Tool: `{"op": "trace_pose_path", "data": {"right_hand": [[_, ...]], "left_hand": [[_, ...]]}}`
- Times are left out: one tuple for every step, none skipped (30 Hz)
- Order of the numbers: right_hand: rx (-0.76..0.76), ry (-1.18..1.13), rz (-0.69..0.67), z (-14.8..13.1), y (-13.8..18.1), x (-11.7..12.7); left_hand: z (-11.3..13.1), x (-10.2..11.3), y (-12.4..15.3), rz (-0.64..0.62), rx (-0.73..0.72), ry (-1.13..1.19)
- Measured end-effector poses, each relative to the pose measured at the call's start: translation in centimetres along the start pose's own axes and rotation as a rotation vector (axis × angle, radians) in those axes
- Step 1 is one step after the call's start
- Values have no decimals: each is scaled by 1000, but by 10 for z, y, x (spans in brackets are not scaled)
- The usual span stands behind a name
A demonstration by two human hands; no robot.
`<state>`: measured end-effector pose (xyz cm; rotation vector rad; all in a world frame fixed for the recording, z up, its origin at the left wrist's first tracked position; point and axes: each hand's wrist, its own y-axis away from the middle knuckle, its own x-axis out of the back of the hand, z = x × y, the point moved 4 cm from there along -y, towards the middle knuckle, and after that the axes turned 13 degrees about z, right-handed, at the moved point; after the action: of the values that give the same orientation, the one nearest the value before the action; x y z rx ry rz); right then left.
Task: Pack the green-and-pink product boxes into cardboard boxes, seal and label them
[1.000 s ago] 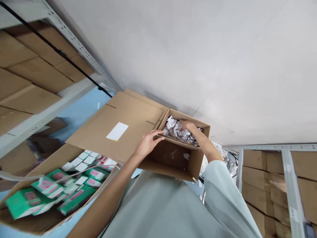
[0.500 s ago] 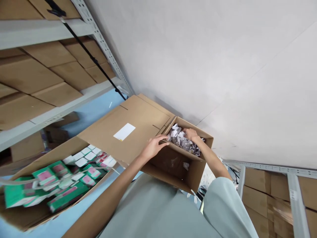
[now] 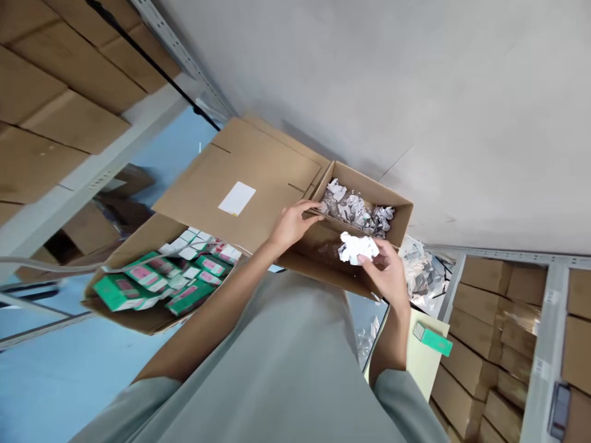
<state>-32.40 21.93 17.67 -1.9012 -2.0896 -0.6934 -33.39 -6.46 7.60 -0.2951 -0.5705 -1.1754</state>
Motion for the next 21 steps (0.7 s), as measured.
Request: {"op": "trace_pose_path", "data": {"right_hand": [[-46, -22, -19, 5, 12, -10], [-89, -33, -52, 10, 22, -21], [-125, -34, -92, 15, 30, -31], [-153, -25, -125, 20, 37, -38], [-170, -11, -139, 24, 43, -41], [-178, 8, -126, 27, 47, -40], [-180, 37, -79, 30, 52, -34], [-181, 80, -1, 33, 56, -25], [-183, 138, 93, 36, 60, -13], [-190, 210, 187, 40, 66, 0], [-203, 294, 270, 44, 72, 12], [-222, 382, 333, 49, 78, 22], [-242, 468, 375, 54, 84, 30], [-264, 545, 396, 60, 90, 34], [-287, 612, 402, 66, 95, 35], [-310, 666, 395, 71, 100, 34], [-330, 707, 383, 77, 105, 30], [-344, 739, 373, 81, 110, 26], [-350, 763, 370, 85, 115, 21], [-349, 780, 376, 88, 120, 16], [-344, 792, 392, 89, 125, 11]], "left_hand": [[1, 1, 0, -4, 1, -8], [1, 2, 0, -9, 2, -15], [2, 2, 0, -17, 0, -21], [3, 3, 0, -24, -4, -23], [3, 3, -1, -30, -10, -24], [3, 3, -1, -34, -16, -25], [3, 4, -2, -36, -21, -26], [2, 3, -2, -39, -25, -29], [1, 3, -3, -41, -25, -32], [0, 3, -3, -45, -23, -34], [-2, 2, -3, -49, -19, -34], [-4, 2, -3, -55, -15, -29], [-5, 1, -4, -60, -10, -20], [-7, 0, -4, -67, -6, -5], [-9, -1, -4, -74, -2, 16], [-10, -1, -4, -82, 3, 43], [-12, -2, -4, -91, 11, 72], [-14, -1, -4, -96, 23, 102], [-17, 0, -3, -96, 38, 129], [-20, 3, -1, -92, 55, 153], [-25, 7, 2, -87, 72, 169]]}}
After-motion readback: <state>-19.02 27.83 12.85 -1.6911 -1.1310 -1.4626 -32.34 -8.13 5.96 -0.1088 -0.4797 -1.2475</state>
